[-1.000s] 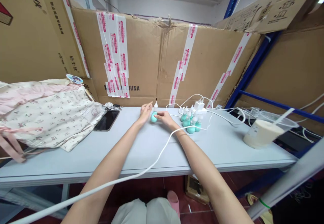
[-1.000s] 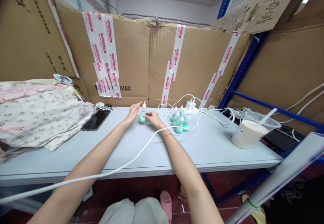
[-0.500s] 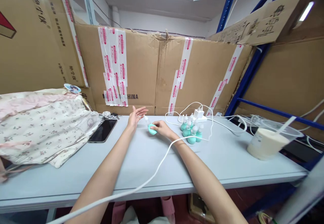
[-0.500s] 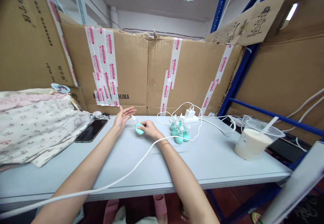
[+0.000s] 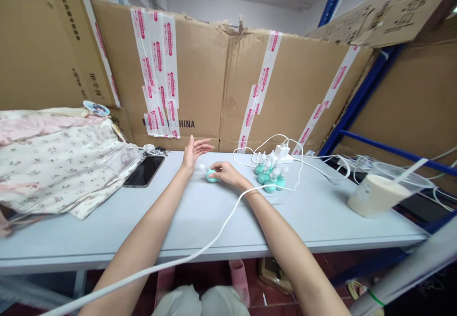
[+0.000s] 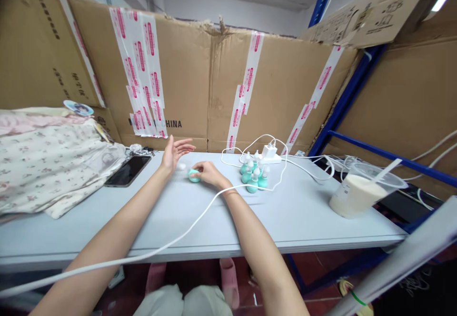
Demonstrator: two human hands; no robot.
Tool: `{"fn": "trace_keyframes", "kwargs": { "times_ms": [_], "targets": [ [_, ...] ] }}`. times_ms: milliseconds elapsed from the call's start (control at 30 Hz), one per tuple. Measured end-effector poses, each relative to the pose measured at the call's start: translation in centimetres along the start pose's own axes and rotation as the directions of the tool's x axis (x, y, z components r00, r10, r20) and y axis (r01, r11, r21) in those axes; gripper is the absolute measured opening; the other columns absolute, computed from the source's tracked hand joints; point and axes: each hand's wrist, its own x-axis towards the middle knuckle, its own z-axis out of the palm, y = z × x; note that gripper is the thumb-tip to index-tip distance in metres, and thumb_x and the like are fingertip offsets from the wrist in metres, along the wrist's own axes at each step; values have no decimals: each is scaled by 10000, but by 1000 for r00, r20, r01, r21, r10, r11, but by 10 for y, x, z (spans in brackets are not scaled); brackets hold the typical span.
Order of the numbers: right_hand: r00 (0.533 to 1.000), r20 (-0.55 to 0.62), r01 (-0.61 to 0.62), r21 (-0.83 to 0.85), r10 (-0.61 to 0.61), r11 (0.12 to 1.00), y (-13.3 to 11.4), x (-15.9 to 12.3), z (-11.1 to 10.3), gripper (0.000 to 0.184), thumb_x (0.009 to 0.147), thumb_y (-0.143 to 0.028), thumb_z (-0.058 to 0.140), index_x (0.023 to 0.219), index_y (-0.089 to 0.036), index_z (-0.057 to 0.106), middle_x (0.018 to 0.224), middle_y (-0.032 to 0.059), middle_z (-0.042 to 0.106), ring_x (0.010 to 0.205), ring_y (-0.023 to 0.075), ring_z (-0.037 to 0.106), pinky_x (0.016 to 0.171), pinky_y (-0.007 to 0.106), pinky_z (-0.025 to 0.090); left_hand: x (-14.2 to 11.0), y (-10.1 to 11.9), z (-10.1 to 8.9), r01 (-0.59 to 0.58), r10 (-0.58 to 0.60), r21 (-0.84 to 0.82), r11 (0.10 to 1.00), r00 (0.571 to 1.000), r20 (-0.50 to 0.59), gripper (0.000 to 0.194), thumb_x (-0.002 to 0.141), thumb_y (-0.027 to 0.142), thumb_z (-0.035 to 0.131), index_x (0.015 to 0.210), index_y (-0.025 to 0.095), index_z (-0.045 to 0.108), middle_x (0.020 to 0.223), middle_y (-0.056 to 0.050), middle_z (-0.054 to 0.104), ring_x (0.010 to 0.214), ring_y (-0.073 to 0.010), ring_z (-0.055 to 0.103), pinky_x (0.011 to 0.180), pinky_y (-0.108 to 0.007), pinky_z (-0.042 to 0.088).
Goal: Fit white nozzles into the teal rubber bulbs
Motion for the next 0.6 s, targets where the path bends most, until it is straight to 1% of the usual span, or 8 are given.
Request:
{"fn": "trace_keyframes", "kwargs": {
  "times_ms": [67, 133, 200, 267, 333, 433, 533, 600],
  "targets": [
    [1000, -18, -13, -4, 13, 1000, -1, 0, 0, 282, 686, -378, 644, 764, -112, 699, 672, 11, 607, 632, 117, 477, 641, 248, 369, -2, 0, -1, 21, -20, -13, 1000, 999, 37, 809, 815, 717, 166, 979, 101, 665, 871, -140, 713, 885, -228, 659, 809, -324, 468],
    [998, -55, -30, 19, 31, 999, -2, 0, -2, 308, 708, -405, 619, 738, -106, 687, 639, 6, 580, 614, 116, 467, 625, 251, 363, -2, -1, -5, 20, -19, -33, 999, 998, 57, 800, 820, 711, 164, 973, 106, 664, 892, -138, 712, 888, -224, 655, 817, -324, 466],
    [995, -88, -28, 93, 36, 995, -4, -1, -5, 321, 687, -413, 643, 776, -107, 676, 704, 21, 606, 652, 126, 501, 648, 255, 387, 0, -4, -10, 15, -14, -36, 999, 999, 35, 788, 824, 705, 162, 981, 113, 658, 923, -137, 709, 900, -217, 649, 816, -316, 464],
    [993, -118, 8, 189, 14, 982, -5, -1, -9, 352, 648, -403, 685, 851, -117, 658, 843, 48, 640, 754, 150, 552, 712, 264, 422, 4, -9, -17, 23, -23, -15, 1000, 1000, -13, 781, 825, 701, 159, 991, 119, 652, 941, -136, 707, 902, -207, 645, 797, -301, 462],
    [988, -156, 40, 239, -3, 970, -6, -2, -13, 363, 666, -421, 670, 883, -133, 637, 925, 64, 644, 840, 166, 569, 779, 279, 437, 9, -15, -23, 52, -51, 20, 998, 997, -56, 784, 822, 704, 153, 987, 121, 650, 937, -137, 706, 881, -197, 643, 765, -285, 461],
    [971, -240, 33, 218, 21, 975, -5, -3, -21, 340, 738, -456, 584, 887, -152, 611, 904, 62, 644, 853, 166, 573, 809, 295, 438, 14, -24, -32, 96, -90, 72, 993, 992, -93, 797, 811, 719, 145, 962, 125, 654, 923, -139, 707, 840, -189, 641, 719, -270, 459],
    [948, -316, 35, 179, 24, 983, -7, -6, -32, 343, 740, -413, 582, 983, -170, 578, 907, 54, 644, 849, 165, 582, 800, 296, 441, 14, -29, -36, 118, -106, 99, 988, 987, -122, 795, 796, 735, 162, 941, 129, 655, 915, -139, 707, 813, -185, 638, 687, -262, 451],
    [939, -343, 17, 89, 14, 996, -13, -11, -39, 333, 759, -378, 560, 1031, -186, 570, 914, 46, 651, 847, 166, 591, 795, 299, 438, 13, -30, -37, 121, -107, 109, 987, 986, -125, 787, 784, 748, 191, 923, 128, 656, 896, -139, 706, 792, -183, 636, 669, -258, 443]
  ]
}}
